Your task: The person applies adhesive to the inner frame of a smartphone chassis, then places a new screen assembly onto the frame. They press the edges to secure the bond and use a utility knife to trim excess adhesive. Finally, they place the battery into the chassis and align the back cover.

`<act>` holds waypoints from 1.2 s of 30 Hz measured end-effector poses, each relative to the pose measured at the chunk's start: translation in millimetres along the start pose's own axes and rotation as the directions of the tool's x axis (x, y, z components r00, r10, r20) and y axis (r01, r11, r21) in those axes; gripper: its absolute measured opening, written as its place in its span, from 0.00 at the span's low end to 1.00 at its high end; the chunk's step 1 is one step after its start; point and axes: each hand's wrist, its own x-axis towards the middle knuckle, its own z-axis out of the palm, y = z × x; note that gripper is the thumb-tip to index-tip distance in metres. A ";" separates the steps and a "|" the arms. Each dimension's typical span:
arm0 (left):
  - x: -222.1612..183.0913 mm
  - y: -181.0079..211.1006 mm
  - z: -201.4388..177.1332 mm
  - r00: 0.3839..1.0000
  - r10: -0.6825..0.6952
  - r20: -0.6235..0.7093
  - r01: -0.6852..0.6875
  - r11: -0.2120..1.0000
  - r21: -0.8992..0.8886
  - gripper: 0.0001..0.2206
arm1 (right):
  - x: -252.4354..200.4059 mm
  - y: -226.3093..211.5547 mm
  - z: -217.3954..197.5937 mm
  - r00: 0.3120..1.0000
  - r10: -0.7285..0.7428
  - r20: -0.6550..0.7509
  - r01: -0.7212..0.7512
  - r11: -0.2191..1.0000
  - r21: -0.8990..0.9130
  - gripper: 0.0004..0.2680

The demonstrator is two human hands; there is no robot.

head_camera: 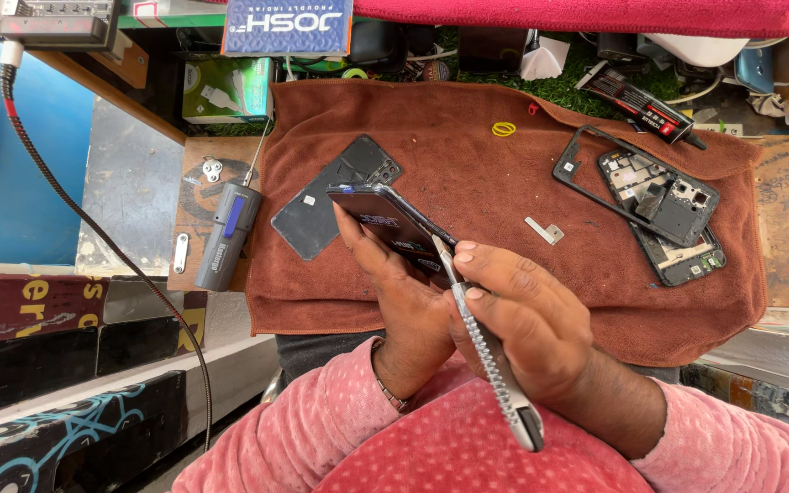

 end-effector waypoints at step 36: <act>7.5 3.6 -1.8 0.973 -0.113 0.201 0.141 0.981 -0.133 0.59 | -17.1 70.0 -15.9 0.832 0.522 0.190 -0.552 0.813 0.183 0.09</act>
